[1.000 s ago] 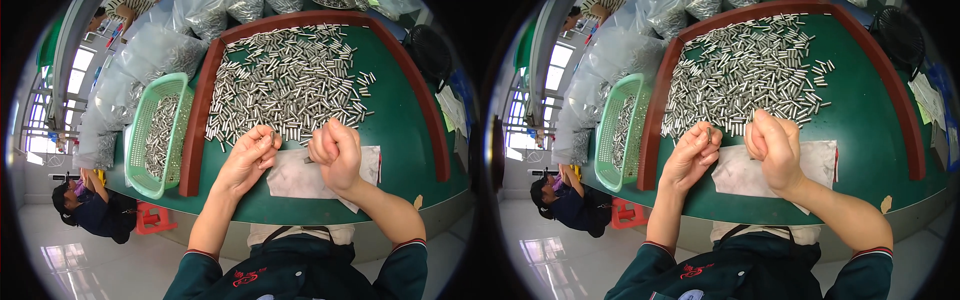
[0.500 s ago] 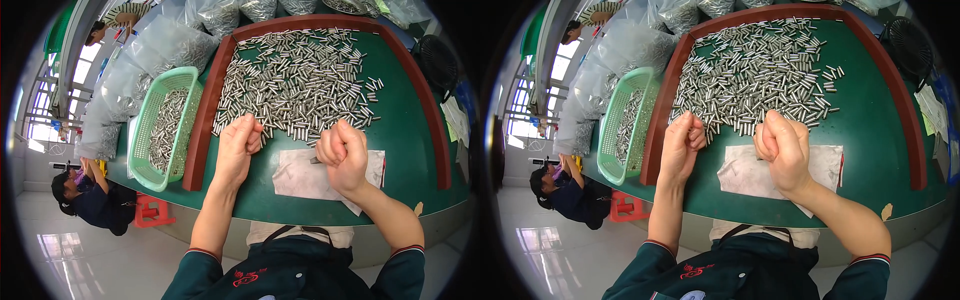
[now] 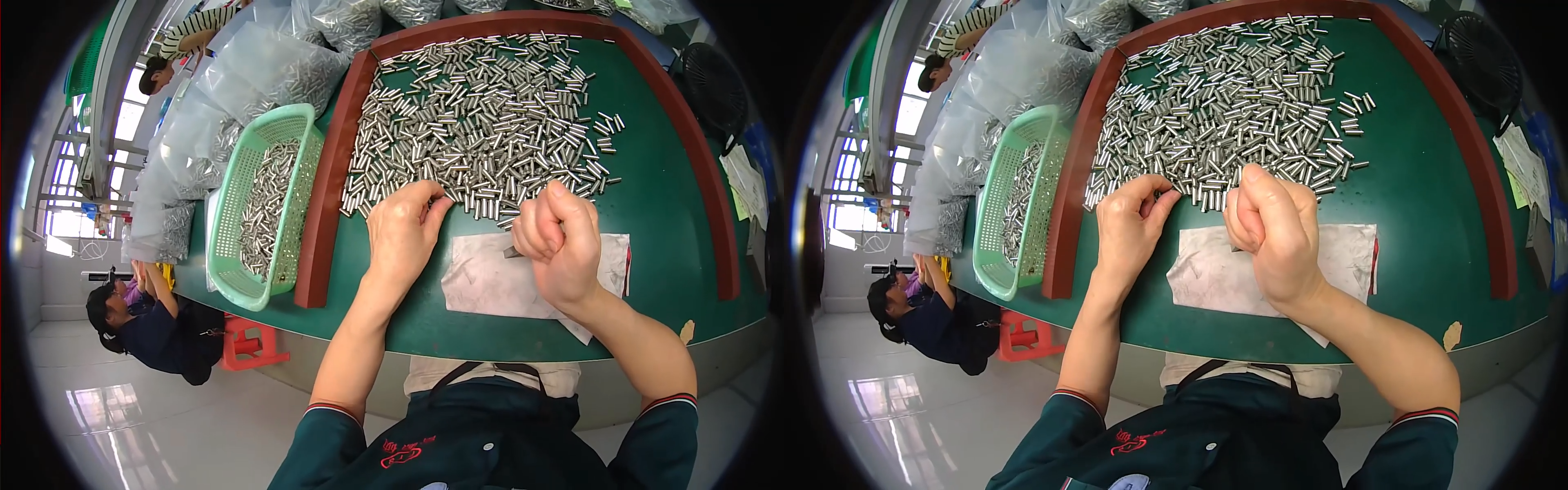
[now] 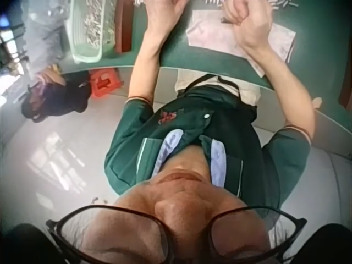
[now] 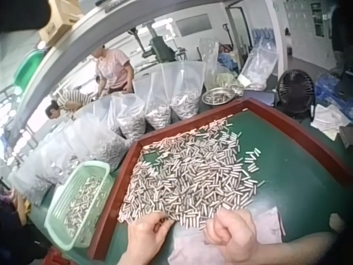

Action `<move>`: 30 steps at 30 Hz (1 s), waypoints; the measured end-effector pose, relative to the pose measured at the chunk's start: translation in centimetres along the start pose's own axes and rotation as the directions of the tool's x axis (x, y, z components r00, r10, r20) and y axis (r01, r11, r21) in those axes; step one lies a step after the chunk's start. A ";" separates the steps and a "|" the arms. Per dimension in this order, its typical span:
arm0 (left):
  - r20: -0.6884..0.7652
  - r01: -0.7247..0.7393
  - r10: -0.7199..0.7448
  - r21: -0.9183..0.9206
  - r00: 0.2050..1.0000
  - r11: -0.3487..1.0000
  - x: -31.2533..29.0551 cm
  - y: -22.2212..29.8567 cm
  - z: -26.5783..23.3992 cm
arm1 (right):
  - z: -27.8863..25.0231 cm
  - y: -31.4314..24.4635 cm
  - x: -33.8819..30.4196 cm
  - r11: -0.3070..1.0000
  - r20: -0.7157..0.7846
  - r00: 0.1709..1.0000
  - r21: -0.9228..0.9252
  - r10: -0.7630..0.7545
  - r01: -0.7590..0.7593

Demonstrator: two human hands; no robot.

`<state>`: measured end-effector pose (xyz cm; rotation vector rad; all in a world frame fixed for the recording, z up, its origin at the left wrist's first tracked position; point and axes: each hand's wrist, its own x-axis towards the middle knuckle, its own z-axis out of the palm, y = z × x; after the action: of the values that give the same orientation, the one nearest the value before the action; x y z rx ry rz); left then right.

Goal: Assembling or inspecting small metal pins at an industrial workbench.

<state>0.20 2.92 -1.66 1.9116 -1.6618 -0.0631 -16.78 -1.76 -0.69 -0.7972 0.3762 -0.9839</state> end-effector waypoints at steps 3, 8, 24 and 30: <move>-0.074 -0.034 0.027 -0.098 0.997 0.995 0.1 0.3 -0.2 | 0.1 0.1 0.1 1.000 -0.001 1.000 -0.013 -0.017 0.017; 0.476 0.488 -0.197 -0.873 0.857 0.011 -0.2 0.1 -1.2 | 0.0 0.1 0.1 0.999 -0.012 1.000 -0.030 -0.023 0.022; 0.567 0.572 -0.144 -0.820 0.811 -0.009 -0.6 -0.1 -1.0 | -0.1 -0.2 0.2 0.998 -0.020 0.999 0.057 0.034 -0.033; 0.578 0.579 -0.144 -0.814 0.803 -0.041 -0.4 0.2 -1.1 | -0.2 -0.3 0.2 0.997 -0.017 0.999 0.061 0.038 -0.037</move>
<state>0.39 3.76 -0.81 1.0507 -0.6104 -1.4805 -16.97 -2.08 -0.56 -0.7241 0.3744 -0.9638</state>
